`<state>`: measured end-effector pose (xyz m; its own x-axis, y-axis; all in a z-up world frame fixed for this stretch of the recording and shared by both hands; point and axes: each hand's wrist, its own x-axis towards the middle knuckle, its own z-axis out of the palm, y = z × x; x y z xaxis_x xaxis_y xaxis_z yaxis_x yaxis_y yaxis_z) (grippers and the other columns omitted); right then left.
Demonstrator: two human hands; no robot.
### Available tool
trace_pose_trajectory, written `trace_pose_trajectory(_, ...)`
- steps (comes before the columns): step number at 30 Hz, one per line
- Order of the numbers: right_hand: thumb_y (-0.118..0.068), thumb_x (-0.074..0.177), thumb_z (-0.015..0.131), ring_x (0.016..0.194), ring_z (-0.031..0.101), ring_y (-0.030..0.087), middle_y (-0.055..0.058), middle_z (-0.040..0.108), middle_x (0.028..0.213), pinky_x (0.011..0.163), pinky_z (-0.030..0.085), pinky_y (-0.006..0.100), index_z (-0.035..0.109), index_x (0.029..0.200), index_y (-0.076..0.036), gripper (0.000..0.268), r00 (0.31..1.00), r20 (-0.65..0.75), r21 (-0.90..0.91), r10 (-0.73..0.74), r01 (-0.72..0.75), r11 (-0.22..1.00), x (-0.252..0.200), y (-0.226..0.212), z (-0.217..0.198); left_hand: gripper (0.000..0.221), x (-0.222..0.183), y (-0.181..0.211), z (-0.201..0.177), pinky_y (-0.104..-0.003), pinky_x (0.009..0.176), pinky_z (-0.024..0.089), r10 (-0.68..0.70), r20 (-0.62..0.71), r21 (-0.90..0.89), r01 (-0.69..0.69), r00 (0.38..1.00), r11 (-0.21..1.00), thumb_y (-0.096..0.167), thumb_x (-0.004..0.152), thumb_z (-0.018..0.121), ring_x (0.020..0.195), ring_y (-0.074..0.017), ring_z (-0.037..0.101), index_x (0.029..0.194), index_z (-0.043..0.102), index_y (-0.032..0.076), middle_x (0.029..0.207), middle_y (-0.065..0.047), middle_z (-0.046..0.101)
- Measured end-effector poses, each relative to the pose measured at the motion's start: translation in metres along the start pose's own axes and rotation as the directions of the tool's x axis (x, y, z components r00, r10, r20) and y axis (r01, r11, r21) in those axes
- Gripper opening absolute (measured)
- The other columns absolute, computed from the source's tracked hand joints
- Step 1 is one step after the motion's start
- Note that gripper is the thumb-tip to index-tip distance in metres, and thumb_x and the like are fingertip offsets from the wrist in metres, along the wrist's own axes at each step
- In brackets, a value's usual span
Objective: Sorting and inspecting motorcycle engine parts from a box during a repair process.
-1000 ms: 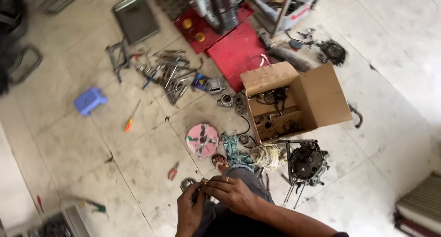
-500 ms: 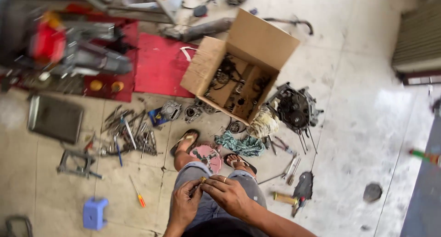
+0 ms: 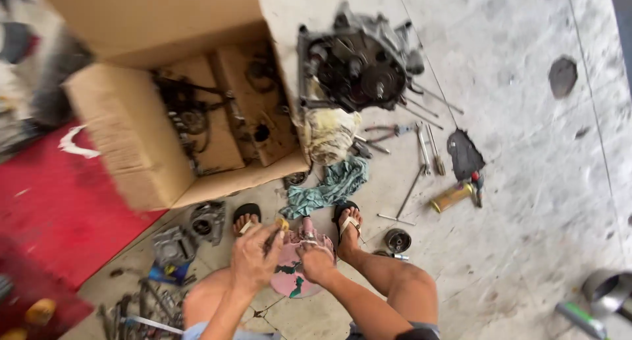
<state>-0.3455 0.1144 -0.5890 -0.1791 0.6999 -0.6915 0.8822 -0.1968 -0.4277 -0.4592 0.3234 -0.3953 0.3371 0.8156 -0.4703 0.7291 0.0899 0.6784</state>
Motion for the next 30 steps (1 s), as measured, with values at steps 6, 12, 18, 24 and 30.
trace_pose_trajectory(6,-0.024,0.070,0.090,0.109,0.062,0.057,0.050,0.035,0.145,0.090,0.054,0.072,0.024,0.155,0.013,0.114,0.844,0.421,0.000,-0.333,0.368,0.930,0.076,0.044,0.077,0.025,0.082,-0.026,0.069,-0.035,0.049,0.045,0.365,0.044,0.112,-0.367,0.930,0.923,0.018,0.085,0.071,0.050,-0.0231,0.053,0.105,0.078,0.007,0.080,-0.004,0.065)
trace_pose_trajectory(12,-0.037,0.072,0.084,0.097,0.068,0.033,0.014,0.071,0.116,0.084,0.058,0.047,0.062,0.138,-0.009,0.076,0.941,0.323,0.118,-0.101,0.066,0.991,0.135,0.223,0.025,0.020,0.069,0.035,0.094,-0.030,0.043,0.048,0.665,0.232,0.061,-0.693,0.710,0.718,0.017,0.077,0.074,0.048,-0.0138,0.056,0.096,0.079,0.012,0.070,0.000,0.064)
trace_pose_trajectory(18,-0.031,0.073,0.083,0.108,0.065,0.033,0.008,0.065,0.127,0.086,0.056,0.044,0.059,0.138,-0.015,0.072,0.804,-0.506,-0.061,0.313,-0.395,0.917,-0.020,0.354,-0.031,0.005,-0.021,0.061,0.138,-0.028,0.038,0.039,0.869,0.288,0.119,-0.916,0.402,0.384,0.016,0.084,0.074,0.045,-0.0115,0.045,0.088,0.076,0.016,0.063,0.002,0.050)
trace_pose_trajectory(24,-0.032,0.065,0.088,0.127,0.052,0.047,0.021,0.042,0.152,0.099,0.052,0.055,0.041,0.151,-0.017,0.099,0.621,-0.381,0.377,0.685,-0.573,0.728,-0.120,0.400,0.180,0.029,-0.022,0.025,0.203,-0.032,0.044,0.051,0.726,0.574,0.377,-0.909,0.379,0.176,0.029,0.086,0.071,0.053,-0.0135,0.060,0.112,0.071,0.017,0.076,0.003,0.064)
trace_pose_trajectory(30,-0.041,0.058,0.098,0.141,0.041,0.045,0.025,0.028,0.162,0.111,0.043,0.052,0.024,0.162,-0.018,0.130,0.533,-0.414,0.622,0.738,-0.426,0.657,-0.117,0.393,0.258,0.025,-0.002,-0.005,0.227,-0.030,0.043,0.049,0.612,0.604,0.628,-0.778,0.511,0.029,0.040,0.091,0.066,0.050,-0.0106,0.059,0.109,0.069,0.024,0.072,0.005,0.061)
